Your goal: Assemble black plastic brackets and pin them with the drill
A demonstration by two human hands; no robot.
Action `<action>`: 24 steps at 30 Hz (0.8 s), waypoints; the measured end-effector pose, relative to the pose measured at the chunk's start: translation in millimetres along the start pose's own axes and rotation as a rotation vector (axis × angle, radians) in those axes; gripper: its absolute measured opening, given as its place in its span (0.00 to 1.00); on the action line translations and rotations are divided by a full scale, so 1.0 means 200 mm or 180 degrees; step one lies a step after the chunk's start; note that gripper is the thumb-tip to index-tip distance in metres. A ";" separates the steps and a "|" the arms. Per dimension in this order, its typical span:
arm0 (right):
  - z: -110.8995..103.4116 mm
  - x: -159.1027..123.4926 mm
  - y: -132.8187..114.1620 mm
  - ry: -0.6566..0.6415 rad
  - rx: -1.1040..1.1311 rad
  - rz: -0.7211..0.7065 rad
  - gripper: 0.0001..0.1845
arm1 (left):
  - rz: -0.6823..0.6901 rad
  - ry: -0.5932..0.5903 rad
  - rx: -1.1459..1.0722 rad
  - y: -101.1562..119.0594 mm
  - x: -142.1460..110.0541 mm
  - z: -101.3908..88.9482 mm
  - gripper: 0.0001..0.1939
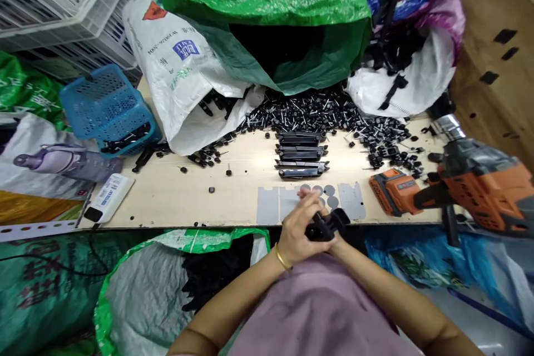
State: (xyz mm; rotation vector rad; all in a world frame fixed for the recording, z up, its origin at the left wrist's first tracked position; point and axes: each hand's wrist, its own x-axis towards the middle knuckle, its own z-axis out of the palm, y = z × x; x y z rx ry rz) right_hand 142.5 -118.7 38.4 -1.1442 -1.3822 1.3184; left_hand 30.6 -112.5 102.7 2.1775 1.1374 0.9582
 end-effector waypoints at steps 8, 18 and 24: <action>-0.60 0.22 0.12 0.1932 -0.0814 0.0316 0.17 | 0.0425 -0.0574 0.1789 -0.38 0.11 0.32 0.23; -0.39 0.95 -0.15 0.0672 -0.1962 -0.0687 0.13 | -0.0914 -0.0169 0.2210 -0.41 -0.12 -0.04 0.40; -0.14 1.67 -0.31 0.0565 -0.2237 -0.0874 0.21 | -0.1389 -0.0616 0.2404 -0.61 -0.28 -0.16 0.44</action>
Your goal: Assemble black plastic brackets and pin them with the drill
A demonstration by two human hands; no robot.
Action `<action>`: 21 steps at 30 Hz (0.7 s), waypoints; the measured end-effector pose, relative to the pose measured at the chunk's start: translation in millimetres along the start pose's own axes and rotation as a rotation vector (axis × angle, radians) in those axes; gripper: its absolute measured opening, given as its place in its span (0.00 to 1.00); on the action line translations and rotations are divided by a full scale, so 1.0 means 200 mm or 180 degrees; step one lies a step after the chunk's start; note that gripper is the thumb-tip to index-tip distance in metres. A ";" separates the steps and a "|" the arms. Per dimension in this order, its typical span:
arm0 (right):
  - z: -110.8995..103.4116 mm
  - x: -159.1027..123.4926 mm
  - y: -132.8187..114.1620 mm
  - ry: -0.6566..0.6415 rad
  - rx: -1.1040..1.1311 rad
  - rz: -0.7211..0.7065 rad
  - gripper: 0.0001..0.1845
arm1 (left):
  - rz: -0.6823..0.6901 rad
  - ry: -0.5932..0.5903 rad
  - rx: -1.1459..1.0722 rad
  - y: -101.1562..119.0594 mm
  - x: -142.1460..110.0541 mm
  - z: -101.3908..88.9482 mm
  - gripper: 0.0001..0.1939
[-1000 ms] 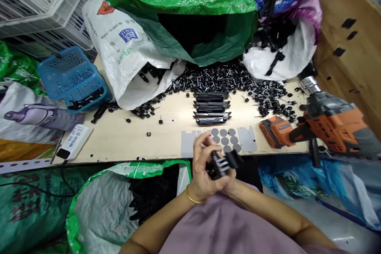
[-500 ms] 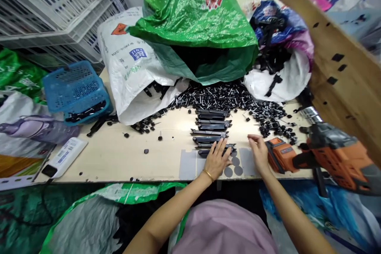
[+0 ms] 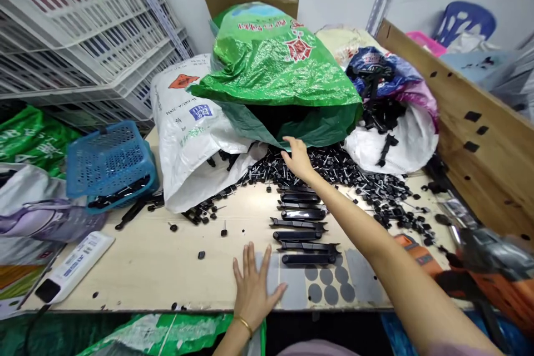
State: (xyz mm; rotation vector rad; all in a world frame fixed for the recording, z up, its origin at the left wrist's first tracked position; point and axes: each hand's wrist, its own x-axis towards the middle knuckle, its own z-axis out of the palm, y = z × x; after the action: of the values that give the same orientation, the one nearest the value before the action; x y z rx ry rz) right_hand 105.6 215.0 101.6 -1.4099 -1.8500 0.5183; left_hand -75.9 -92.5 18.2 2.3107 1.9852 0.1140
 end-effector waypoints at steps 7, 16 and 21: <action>0.28 0.53 -0.03 -0.0009 0.0506 0.0428 0.19 | -0.0049 -0.0018 0.0067 0.00 0.00 0.01 0.46; -0.12 -0.35 -0.03 -0.0195 0.2147 0.0735 0.29 | -0.0221 0.0475 -0.1084 -0.20 0.23 -0.03 0.31; -0.50 -1.20 0.11 -0.0829 0.1885 0.1484 0.29 | -0.0625 0.1300 -0.1311 -0.54 0.99 -0.16 0.19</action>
State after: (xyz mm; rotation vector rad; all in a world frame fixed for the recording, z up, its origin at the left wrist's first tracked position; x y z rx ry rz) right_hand 225.7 -16.0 75.9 -1.3847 -1.3611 1.4108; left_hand -155.8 121.0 37.2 1.9312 2.0911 0.9479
